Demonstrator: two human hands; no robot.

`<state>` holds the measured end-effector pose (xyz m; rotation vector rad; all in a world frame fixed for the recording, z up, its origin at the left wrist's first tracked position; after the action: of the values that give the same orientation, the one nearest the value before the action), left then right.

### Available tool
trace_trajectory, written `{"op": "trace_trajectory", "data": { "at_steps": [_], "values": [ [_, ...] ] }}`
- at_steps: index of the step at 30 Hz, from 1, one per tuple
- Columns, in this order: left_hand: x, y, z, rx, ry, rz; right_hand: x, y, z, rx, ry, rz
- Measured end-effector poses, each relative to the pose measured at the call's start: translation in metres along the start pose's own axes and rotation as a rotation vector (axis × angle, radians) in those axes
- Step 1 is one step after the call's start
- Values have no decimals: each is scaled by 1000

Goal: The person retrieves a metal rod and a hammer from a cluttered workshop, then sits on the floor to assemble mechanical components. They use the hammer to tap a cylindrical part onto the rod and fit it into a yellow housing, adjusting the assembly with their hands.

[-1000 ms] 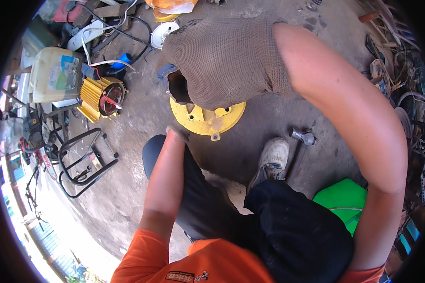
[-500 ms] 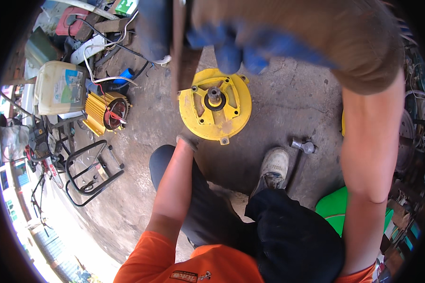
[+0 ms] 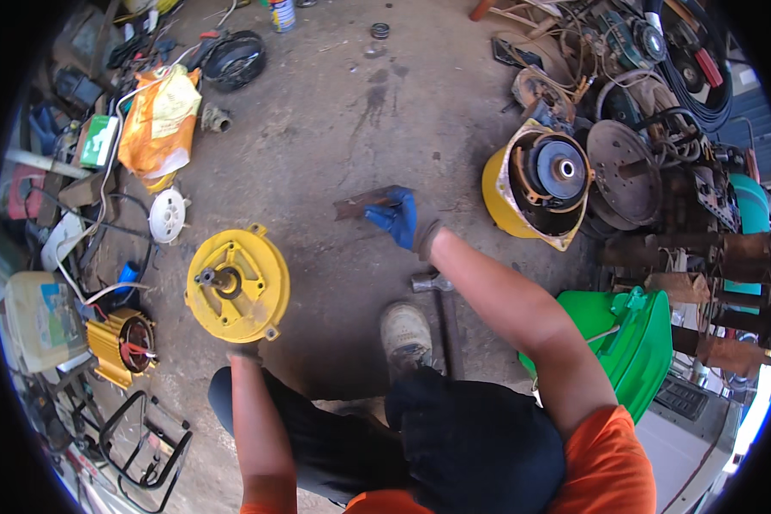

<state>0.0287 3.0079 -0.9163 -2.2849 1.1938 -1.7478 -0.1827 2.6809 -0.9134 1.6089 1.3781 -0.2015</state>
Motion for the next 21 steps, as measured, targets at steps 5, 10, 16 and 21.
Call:
{"op": "trace_trajectory", "data": {
  "at_steps": [5, 10, 16, 21],
  "values": [
    [2, 0, 6, 3, 12, 69, -11, -20, -29, -32, -43, -832],
    [7, -2, 8, 7, 61, 143, -3, -35, -51, -150, -275, -1427],
    [13, 25, -12, -241, 155, 342, 5, -47, -62, -201, -189, -1482],
    [-15, 76, -1, -427, 80, 580, 8, -47, -61, -239, -262, -1586]
  ]
}}
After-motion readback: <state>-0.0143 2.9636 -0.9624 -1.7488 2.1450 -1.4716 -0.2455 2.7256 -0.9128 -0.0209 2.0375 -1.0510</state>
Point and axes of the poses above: each hand's wrist, its own z-axis towards the middle knuckle, its own y-axis out of the palm, x = y × z, the point moved 4 cm from there along z, towards the middle knuckle, and after that the axes turned 15 degrees about -y, right-handed, at the moved point
